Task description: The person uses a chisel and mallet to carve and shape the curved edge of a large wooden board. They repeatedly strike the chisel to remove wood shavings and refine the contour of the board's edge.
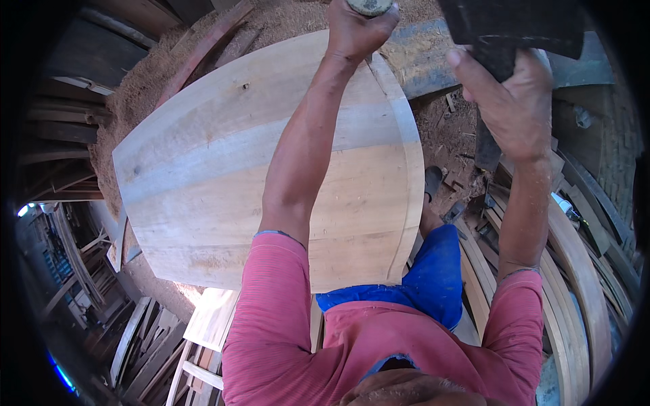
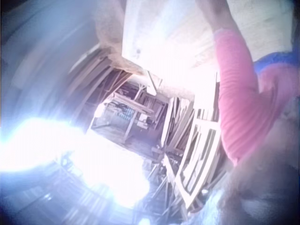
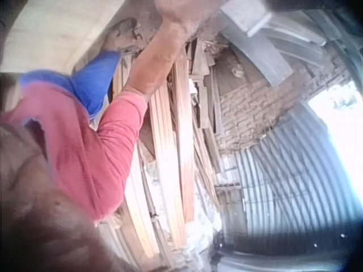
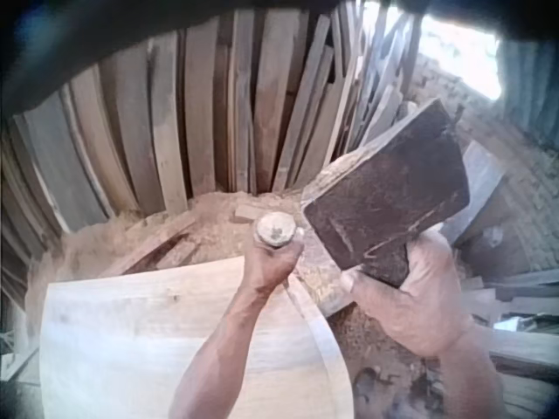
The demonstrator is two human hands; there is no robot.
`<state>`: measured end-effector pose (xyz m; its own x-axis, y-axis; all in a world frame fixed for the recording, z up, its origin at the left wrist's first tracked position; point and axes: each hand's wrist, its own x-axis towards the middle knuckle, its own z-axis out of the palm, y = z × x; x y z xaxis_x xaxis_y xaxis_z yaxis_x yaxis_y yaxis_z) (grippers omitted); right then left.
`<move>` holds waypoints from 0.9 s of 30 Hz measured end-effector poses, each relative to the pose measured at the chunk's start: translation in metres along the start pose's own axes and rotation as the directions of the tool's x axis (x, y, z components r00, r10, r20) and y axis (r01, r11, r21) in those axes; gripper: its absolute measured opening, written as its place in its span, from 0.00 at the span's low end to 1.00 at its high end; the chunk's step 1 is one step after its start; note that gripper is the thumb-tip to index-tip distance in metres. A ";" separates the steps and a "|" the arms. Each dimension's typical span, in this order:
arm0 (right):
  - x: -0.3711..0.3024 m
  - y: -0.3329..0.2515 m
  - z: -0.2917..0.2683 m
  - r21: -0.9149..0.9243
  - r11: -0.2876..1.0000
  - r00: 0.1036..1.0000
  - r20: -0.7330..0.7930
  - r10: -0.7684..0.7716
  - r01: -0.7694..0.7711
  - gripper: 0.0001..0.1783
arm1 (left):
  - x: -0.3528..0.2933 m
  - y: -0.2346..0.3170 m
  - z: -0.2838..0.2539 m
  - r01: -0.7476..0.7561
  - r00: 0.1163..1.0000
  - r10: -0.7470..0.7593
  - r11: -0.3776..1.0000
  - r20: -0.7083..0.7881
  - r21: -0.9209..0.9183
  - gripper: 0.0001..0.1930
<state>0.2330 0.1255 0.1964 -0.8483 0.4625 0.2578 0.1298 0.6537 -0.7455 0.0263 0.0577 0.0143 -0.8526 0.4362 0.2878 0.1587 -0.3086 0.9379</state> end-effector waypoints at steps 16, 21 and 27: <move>-0.007 0.007 -0.062 0.228 0.866 0.862 -0.373 -0.344 0.445 0.12 | 0.000 0.021 -0.019 -0.106 0.933 0.016 0.967 0.360 0.233 0.11; 0.020 0.057 0.008 -0.571 0.715 0.900 0.109 -0.422 0.405 0.18 | -0.017 0.021 -0.023 -0.120 0.889 -0.008 0.961 0.458 0.248 0.18; 0.018 0.011 0.006 -0.331 0.940 0.994 0.096 -0.056 0.085 0.17 | -0.018 0.033 0.003 -0.099 0.982 0.081 0.990 0.169 0.098 0.18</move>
<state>0.2167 0.1373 0.1895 -0.8998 0.3654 0.2385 0.2199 0.8518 -0.4755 0.0487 0.0421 0.0406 -0.7402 0.5464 0.3918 0.2905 -0.2656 0.9193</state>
